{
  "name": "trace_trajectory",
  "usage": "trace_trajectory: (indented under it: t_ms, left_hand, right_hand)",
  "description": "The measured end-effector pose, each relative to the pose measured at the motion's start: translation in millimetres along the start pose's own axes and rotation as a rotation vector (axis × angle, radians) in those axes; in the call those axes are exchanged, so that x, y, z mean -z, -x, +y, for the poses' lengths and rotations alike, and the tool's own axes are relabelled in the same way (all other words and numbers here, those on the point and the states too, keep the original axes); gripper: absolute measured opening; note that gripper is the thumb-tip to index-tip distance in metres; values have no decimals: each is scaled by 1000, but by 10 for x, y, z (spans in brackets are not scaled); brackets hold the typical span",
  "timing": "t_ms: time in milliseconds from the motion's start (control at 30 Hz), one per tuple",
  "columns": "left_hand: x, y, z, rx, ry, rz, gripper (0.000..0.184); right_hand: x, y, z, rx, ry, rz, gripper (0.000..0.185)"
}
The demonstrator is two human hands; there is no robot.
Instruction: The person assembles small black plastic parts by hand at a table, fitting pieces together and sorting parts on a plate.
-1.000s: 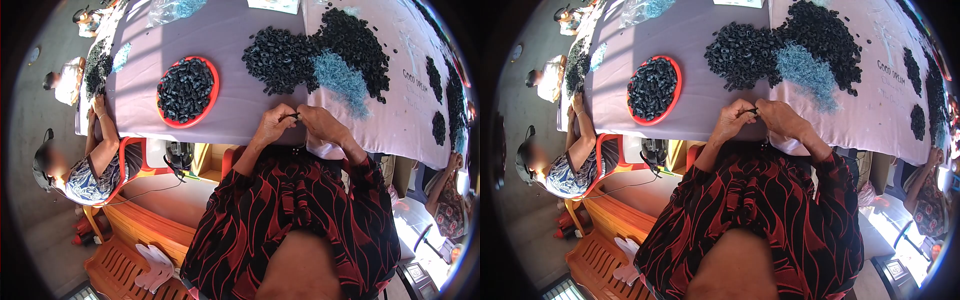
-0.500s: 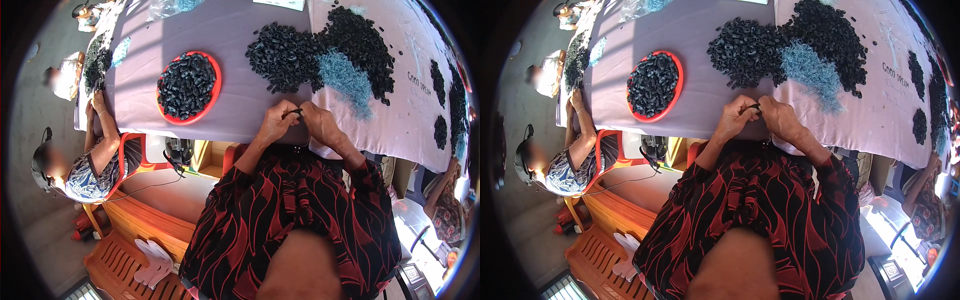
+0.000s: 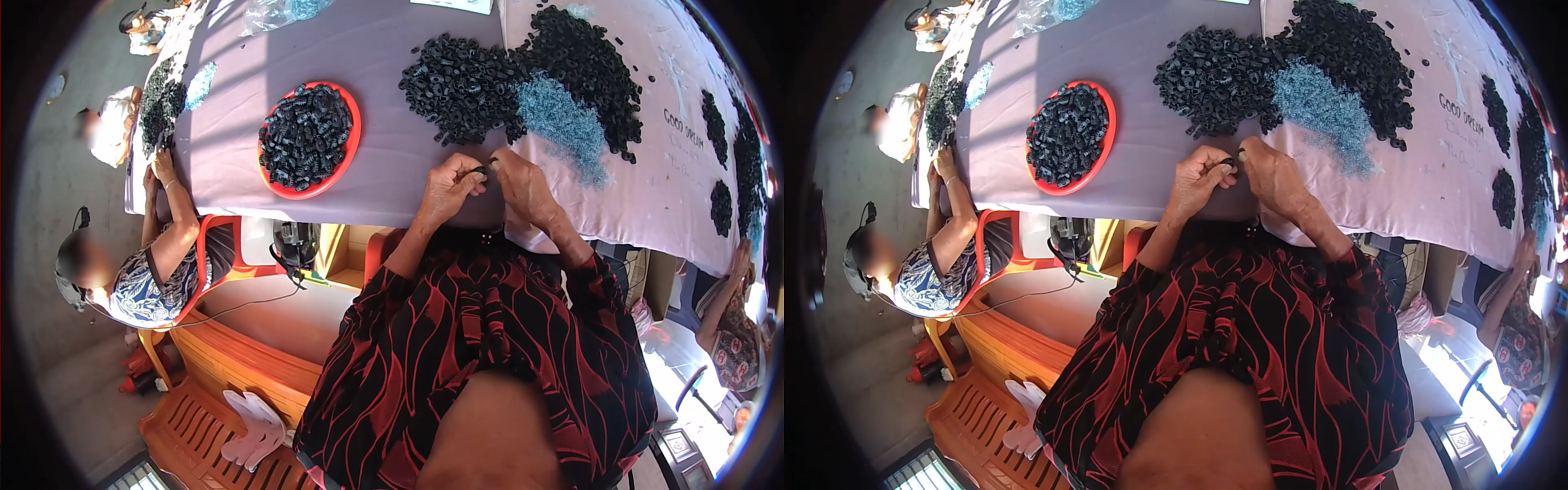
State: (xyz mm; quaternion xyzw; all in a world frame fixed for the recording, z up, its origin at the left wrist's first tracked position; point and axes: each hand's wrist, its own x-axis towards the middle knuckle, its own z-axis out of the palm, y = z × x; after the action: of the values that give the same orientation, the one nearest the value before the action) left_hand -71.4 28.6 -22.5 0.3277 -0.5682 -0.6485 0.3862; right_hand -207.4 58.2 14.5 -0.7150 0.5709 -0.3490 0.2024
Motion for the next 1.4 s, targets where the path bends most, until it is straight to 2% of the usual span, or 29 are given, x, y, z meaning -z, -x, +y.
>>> trace_trajectory:
  t_ms: [133, 200, 267, 333, 400, 533, 867, 1033, 1400]
  left_hand:
    - [15, 1, 19, -19, 10, -11, 5]
    - [36, 8, 2, -25, 9, -27, 5]
    - [37, 25, 2, -35, 6, -38, 5]
    - [21, 71, 31, 54, -65, -10, 5]
    - [3, 30, -58, 20, -108, -2, 4]
    - [-25, 34, -104, -6, -112, -25, 4]
    - [-37, 59, -34, -28, -154, -54, 7]
    - [-24, 80, -70, -70, -223, -44, 3]
    - [-45, 88, -65, -59, -170, -2, 3]
  right_hand:
    - [67, 16, 16, -12, -77, 4, 5]
    - [57, 16, 35, -14, -132, -104, 4]
    - [48, 34, -26, -11, -85, -141, 4]
    - [24, 51, -37, -5, -39, -191, 4]
    - [21, 53, 4, 24, -32, -174, 4]
    - [43, 47, 70, -10, 30, -284, 6]
    - [59, 22, 63, 64, 118, -300, 8]
    - [69, -10, 69, 81, 156, -390, 8]
    - [-36, 49, 144, 151, 117, -338, 10]
